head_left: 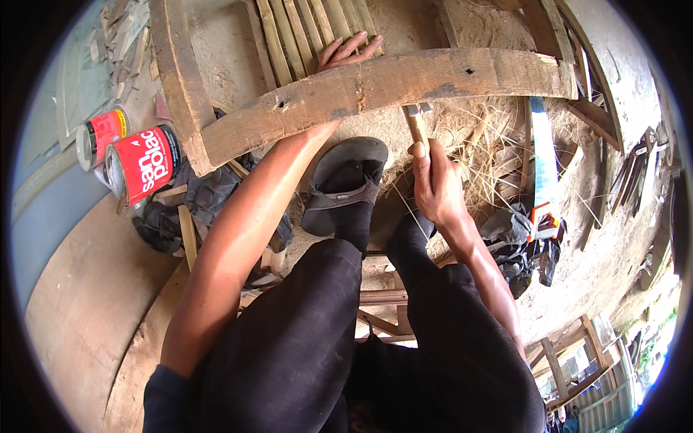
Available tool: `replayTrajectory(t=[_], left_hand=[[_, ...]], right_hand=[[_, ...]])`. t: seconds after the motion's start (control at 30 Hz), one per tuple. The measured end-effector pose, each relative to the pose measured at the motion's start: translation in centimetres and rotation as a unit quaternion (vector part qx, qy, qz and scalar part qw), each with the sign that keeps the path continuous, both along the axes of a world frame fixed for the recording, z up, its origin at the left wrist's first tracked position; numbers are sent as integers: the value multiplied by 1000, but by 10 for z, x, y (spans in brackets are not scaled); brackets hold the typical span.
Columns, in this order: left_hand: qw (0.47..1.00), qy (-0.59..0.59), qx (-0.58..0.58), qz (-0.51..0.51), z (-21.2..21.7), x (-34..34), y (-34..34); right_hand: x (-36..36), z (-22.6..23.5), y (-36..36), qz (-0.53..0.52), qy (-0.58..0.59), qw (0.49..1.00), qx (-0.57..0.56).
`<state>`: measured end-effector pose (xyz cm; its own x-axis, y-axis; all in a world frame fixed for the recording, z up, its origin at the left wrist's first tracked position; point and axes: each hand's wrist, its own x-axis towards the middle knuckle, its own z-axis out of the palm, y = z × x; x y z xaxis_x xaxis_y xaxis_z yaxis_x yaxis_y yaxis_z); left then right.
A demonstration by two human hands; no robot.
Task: The person sits on the floor and uses a hand saw to cut a wooden slat on a stool frame. They then use a hammer to nail the slat into place and adjust the stool's position.
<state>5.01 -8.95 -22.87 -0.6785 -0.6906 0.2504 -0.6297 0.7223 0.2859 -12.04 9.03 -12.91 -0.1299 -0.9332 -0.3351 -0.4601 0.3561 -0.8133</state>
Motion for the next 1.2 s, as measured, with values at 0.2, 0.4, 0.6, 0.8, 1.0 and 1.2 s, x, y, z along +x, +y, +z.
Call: replayTrajectory(t=[0.2,0.4,0.6,0.8,1.0,1.2], left_hand=[[998,59,25,-11,4,-1,5],[998,60,28,11,-4,-1,4],[997,57,32,34,-6,-3,3],[997,80,13,-3,6,-3,3],[999,41,4,20,-1,-3,2],[999,47,-6,-5,4,-3,2]], right_hand=[[-1,9,6,-29,-54,997,-50],[0,-5,11,-63,-48,996,-43],[0,-12,5,-16,7,999,31],[-1,-8,14,-48,-57,991,-115],[-2,-5,2,-15,-32,999,-3],[4,-11,3,-17,-6,1000,23]])
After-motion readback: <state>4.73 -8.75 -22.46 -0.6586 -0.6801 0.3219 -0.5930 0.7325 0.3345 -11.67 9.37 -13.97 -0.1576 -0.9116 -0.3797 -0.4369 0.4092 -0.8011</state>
